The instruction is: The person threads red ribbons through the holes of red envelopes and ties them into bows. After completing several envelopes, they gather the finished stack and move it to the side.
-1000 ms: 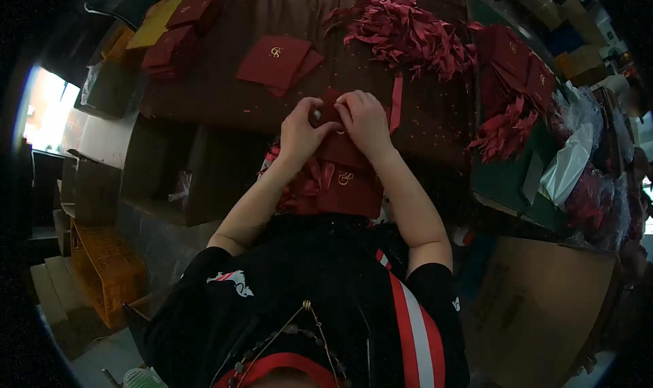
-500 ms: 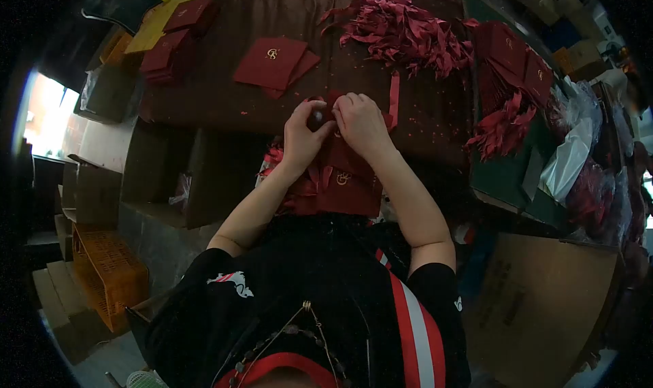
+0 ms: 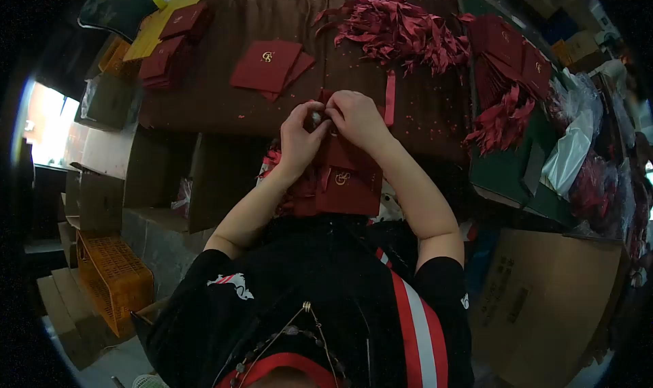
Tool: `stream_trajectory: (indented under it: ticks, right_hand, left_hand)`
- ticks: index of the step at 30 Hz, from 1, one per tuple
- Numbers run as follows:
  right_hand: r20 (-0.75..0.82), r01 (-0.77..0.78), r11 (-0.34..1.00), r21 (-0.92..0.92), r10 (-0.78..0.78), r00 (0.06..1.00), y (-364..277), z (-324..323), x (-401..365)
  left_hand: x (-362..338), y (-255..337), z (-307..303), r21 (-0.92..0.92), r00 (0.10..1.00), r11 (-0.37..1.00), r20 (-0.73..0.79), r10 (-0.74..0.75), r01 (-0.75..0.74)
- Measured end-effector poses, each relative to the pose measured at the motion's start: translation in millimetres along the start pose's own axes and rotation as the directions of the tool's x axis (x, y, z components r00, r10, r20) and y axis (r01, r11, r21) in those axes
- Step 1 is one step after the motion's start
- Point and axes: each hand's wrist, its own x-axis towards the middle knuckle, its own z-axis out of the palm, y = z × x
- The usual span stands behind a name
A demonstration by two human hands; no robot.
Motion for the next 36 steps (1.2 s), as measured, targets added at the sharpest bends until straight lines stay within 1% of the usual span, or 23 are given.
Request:
stream_trajectory:
  ticks: [1, 2, 3, 5, 6, 8, 9, 11, 12, 14, 15, 17, 21, 23, 24, 26, 27, 29, 30, 32, 33, 35, 36]
  right_hand:
    - [0.006, -0.116, 0.987, 0.111, 0.116, 0.993, -2.3, 0.1, -2.1]
    - [0.028, -0.231, 0.947, 0.222, 0.231, 0.973, -4.0, 1.5, -4.4]
    - [0.03, -0.231, 0.946, 0.225, 0.23, 0.973, -2.1, 5.0, -6.2]
    - [0.012, -0.201, 0.96, 0.192, 0.203, 0.979, 4.0, 11.7, -9.3]
    - [0.01, -0.202, 0.96, 0.194, 0.204, 0.979, 5.0, 12.1, -8.0]
    - [-0.023, -0.015, 0.998, 0.058, 0.016, 1.0, 6.5, 12.5, -5.8]
    - [-0.025, -0.016, 0.998, 0.06, 0.018, 1.0, 5.5, 12.1, -6.0]
    - [-0.016, -0.037, 0.992, 0.122, 0.04, 0.999, 3.2, 9.4, -6.9]
    - [-0.017, -0.038, 0.992, 0.12, 0.041, 0.999, 1.8, 9.0, -8.8]
    - [-0.036, -0.101, 0.98, 0.174, 0.108, 0.993, -2.7, 8.7, -13.1]
    - [-0.036, -0.097, 0.98, 0.173, 0.104, 0.994, -4.7, 9.2, -15.0]
    - [-0.114, -0.137, 0.969, 0.203, 0.162, 0.98, -7.4, 11.7, -18.6]
    - [-0.139, -0.154, 0.962, 0.224, 0.188, 0.972, -7.4, 16.5, -19.0]
    - [-0.161, -0.127, 0.967, 0.222, 0.165, 0.973, -7.2, 18.9, -17.2]
    - [-0.161, -0.127, 0.967, 0.222, 0.164, 0.973, -8.1, 18.0, -16.9]
    - [-0.088, -0.181, 0.937, 0.3, 0.216, 0.972, -9.6, 14.2, -16.1]
    - [-0.087, -0.182, 0.936, 0.3, 0.216, 0.972, -11.8, 10.8, -15.2]
    - [0.042, -0.334, 0.845, 0.419, 0.349, 0.936, -16.1, 4.7, -14.3]
    - [0.043, -0.336, 0.844, 0.418, 0.351, 0.935, -12.8, 7.0, -15.6]
    - [-0.028, -0.122, 0.94, 0.317, 0.137, 0.99, -3.7, 13.1, -17.4]
    - [-0.028, -0.12, 0.941, 0.317, 0.136, 0.99, -2.9, 12.5, -16.7]
    - [-0.027, -0.02, 0.975, 0.222, 0.027, 0.999, -2.9, 12.1, -14.7]
    - [-0.027, -0.019, 0.974, 0.224, 0.026, 0.999, -2.4, 12.8, -14.1]
  left_hand:
    - [0.4, -1.5, 0.0, 0.019, 0.999, 0.999, -0.01, 0.049, -0.048]
    - [-1.1, -2.7, -0.5, 0.04, 0.996, 0.995, -0.018, 0.093, -0.092]
    - [-1.2, -1.5, -2.3, 0.043, 0.996, 0.995, -0.018, 0.09, -0.089]
    - [0.4, 1.9, -6.0, 0.068, 0.994, 0.998, 0.107, -0.017, 0.01]
    - [0.5, 1.8, -6.4, 0.07, 0.994, 0.998, 0.11, -0.016, 0.008]
    - [-0.4, 2.2, -7.2, 0.07, 0.994, 0.997, 0.102, -0.036, 0.029]
    - [-1.8, 1.7, -7.4, 0.071, 0.994, 0.997, 0.104, -0.037, 0.029]
    - [-3.9, -0.9, -6.1, -0.016, 0.99, 0.994, 0.086, -0.11, 0.112]
    - [-4.2, -2.3, -4.5, -0.018, 0.99, 0.994, 0.088, -0.108, 0.109]
    - [-4.7, -4.8, -1.5, -0.031, 0.989, 0.99, 0.05, -0.138, 0.14]
    - [-5.2, -6.7, -0.4, -0.032, 0.989, 0.99, 0.046, -0.137, 0.139]
    - [-6.1, -10.4, 0.9, 0.059, 0.999, 0.998, 0.013, -0.03, 0.029]
    - [-4.4, -5.6, -3.8, 0.062, 0.998, 0.998, 0.056, -0.02, 0.017]
    - [-6.2, -3.0, -5.9, 0.133, 0.997, 0.99, 0.069, 0.042, -0.051]
    - [-7.2, -2.7, -6.3, 0.134, 0.997, 0.99, 0.069, 0.042, -0.051]
    - [-7.7, -2.6, -6.4, 0.153, 0.994, 0.984, 0.073, 0.077, -0.088]
    - [-7.3, -2.7, -6.8, 0.153, 0.994, 0.984, 0.072, 0.076, -0.086]
    - [-5.7, -2.9, -8.3, 0.107, 0.996, 0.994, 0.09, 0.026, -0.036]
    - [-4.3, -3.1, -9.1, 0.106, 0.995, 0.994, 0.092, 0.025, -0.035]
    - [-1.4, -3.4, -11.4, 0.096, 0.989, 0.995, 0.145, -0.006, -0.007]
    - [-0.6, -3.7, -12.2, 0.095, 0.99, 0.995, 0.143, -0.006, -0.008]
    - [-0.3, -4.2, -14.4, 0.111, 0.986, 0.994, 0.169, 0.0, -0.019]
    - [-0.1, -3.8, -15.1, 0.112, 0.986, 0.994, 0.168, -0.001, -0.018]
